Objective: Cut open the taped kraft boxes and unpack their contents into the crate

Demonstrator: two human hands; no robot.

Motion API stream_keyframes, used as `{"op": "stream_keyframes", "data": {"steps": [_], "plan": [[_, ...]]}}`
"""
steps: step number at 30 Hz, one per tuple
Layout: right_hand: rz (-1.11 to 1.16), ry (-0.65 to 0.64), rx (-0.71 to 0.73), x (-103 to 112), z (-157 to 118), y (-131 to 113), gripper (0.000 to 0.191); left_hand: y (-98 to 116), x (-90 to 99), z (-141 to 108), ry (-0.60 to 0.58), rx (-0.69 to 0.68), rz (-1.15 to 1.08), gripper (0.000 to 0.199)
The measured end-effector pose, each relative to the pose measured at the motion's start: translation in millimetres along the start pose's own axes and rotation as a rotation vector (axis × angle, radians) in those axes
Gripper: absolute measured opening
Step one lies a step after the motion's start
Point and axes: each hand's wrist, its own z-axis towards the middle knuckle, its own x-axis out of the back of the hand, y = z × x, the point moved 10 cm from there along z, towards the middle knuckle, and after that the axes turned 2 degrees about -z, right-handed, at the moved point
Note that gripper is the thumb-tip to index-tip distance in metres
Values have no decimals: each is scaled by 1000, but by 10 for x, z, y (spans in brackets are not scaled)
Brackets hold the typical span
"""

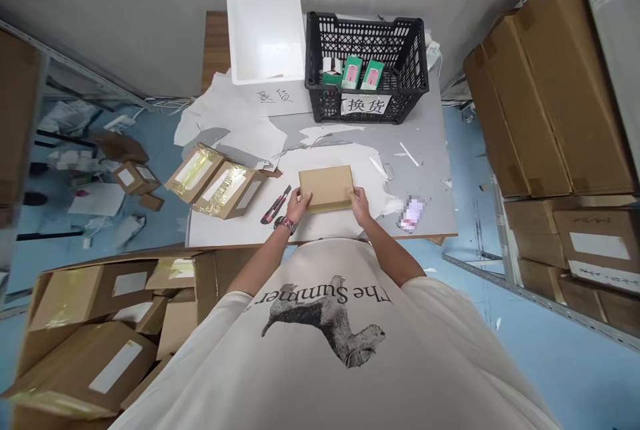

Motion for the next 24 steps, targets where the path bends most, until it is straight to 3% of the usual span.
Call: {"op": "stream_keyframes", "data": {"steps": [2, 5, 9, 12, 16, 22, 24], "plan": [[-55, 9, 2, -16, 34, 29, 63, -34, -14, 72, 33, 16, 51, 63], [-171, -12, 21, -22, 103, 7, 67, -127, -106, 116, -31, 111, 28, 65], [-410, -107, 46, -54, 143, -38, 63, -345, -208, 19, -119, 348, -82, 92], [-411, -141, -28, -91, 144, 22, 67, -405, -265, -21, -151, 413, -156, 103], [-195, -133, -24, -168, 148, 41, 66, -329, -293, 10, -151, 288, -204, 96], [24, -88, 165, -145, 114, 129, 59, -76, -234, -145, -92, -166, -214, 92], [17, -99, 223, -127, 98, 201, 59, -98, -221, -210, -74, -241, -145, 100]]}}
